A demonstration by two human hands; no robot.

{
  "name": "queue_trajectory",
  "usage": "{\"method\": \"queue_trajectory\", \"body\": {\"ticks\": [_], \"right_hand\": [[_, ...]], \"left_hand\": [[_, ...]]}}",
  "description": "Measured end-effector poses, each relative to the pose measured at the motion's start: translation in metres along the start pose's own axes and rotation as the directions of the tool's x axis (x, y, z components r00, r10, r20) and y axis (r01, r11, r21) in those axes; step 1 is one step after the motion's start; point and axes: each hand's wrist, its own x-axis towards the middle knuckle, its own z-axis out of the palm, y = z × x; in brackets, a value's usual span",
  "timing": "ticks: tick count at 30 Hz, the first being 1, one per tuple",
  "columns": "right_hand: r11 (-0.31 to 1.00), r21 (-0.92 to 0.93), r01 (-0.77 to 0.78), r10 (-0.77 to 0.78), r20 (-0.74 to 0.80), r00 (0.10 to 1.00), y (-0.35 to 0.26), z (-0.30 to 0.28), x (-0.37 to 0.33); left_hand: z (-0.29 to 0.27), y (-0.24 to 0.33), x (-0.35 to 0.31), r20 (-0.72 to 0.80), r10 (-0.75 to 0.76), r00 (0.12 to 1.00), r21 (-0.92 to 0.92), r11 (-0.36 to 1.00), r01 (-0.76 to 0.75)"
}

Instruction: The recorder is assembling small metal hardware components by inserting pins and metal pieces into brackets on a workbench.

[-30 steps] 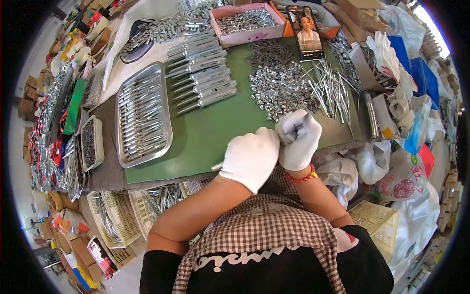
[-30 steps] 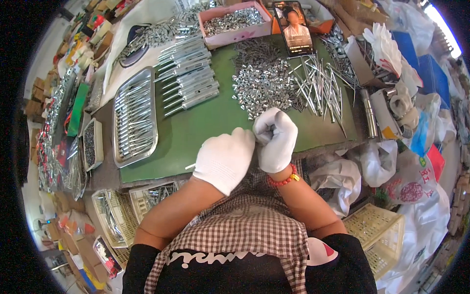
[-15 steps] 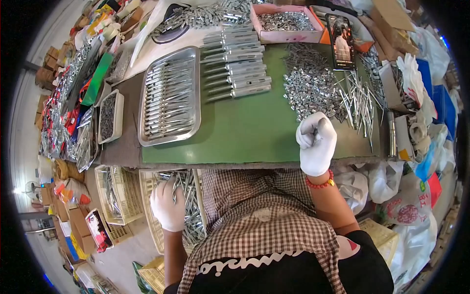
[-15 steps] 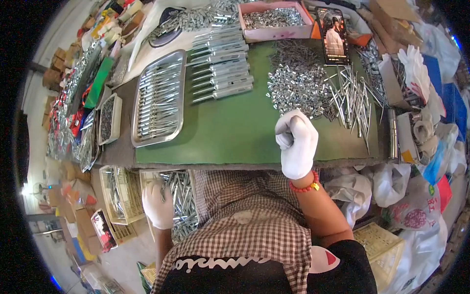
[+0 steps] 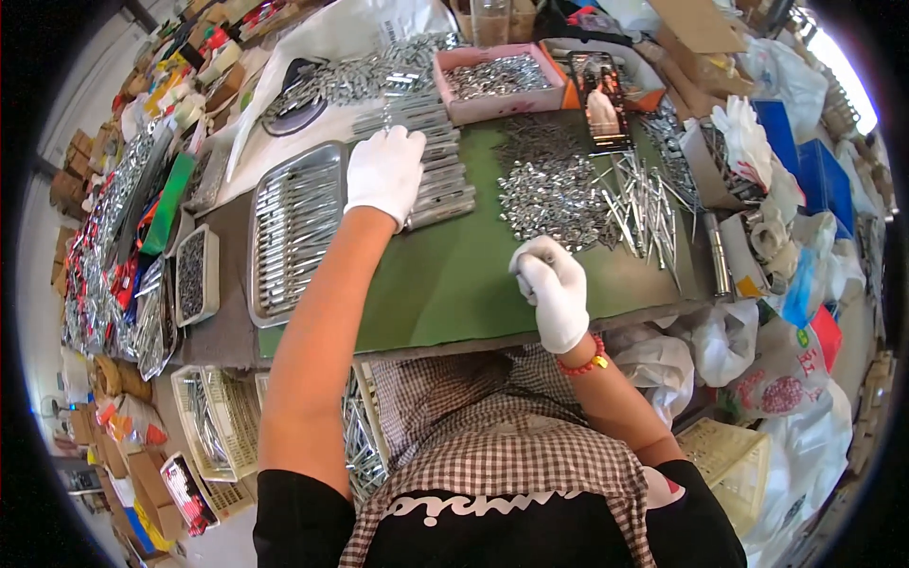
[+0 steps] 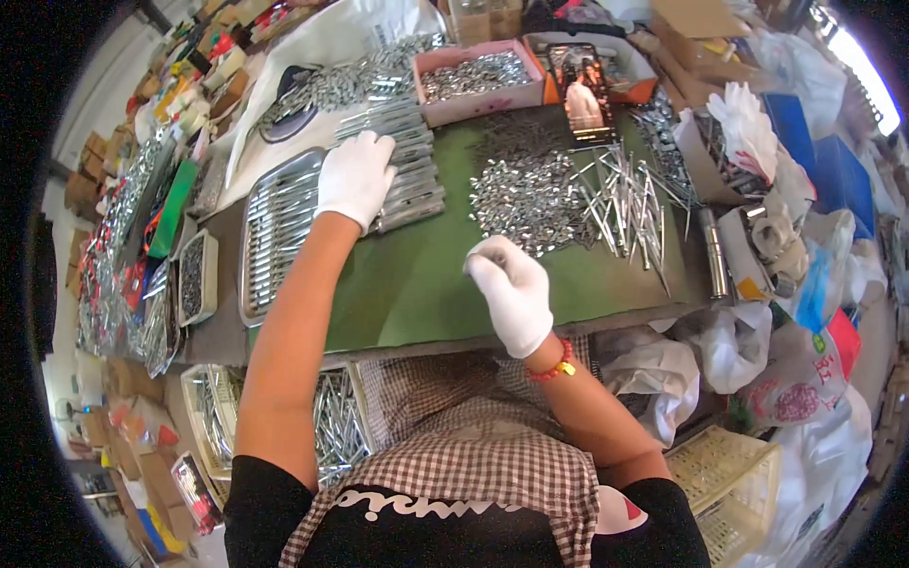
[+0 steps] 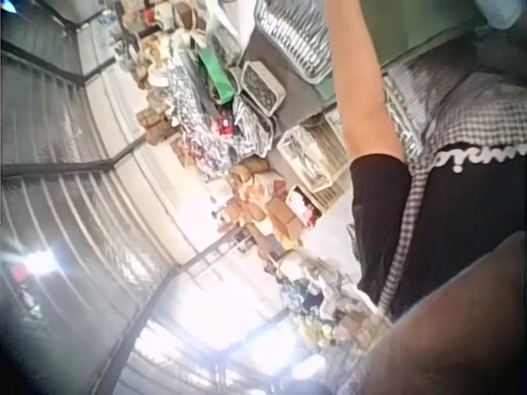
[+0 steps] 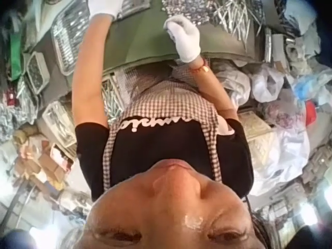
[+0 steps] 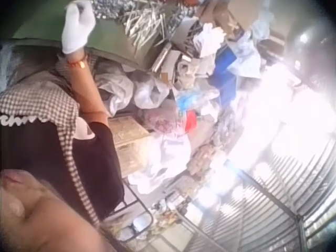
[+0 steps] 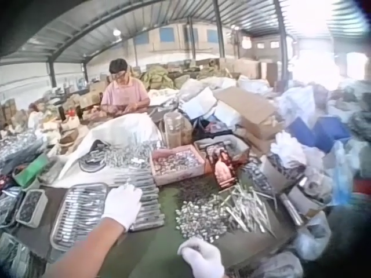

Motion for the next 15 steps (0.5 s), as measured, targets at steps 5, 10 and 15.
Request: {"method": "queue_trajectory", "body": {"ticks": [5,10,15], "right_hand": [[0.981,-0.083,0.176,-0.171,0.061,0.983,0.001,0.003,0.005],[0.981,-0.024,0.195,-0.19,0.129,0.973,0.004,-0.006,0.002],[0.997,-0.072,0.039,-0.029,0.129,0.991,-0.024,-0.02,-0.026]], "left_hand": [[0.008,-0.001,0.008,0.009,0.121,0.993,0.026,0.992,-0.121],[0.003,0.005,-0.006,-0.153,0.041,0.987,-0.172,0.983,-0.068],[-0.041,0.039,-0.048,-0.101,0.039,0.994,-0.577,0.811,-0.091]]}}
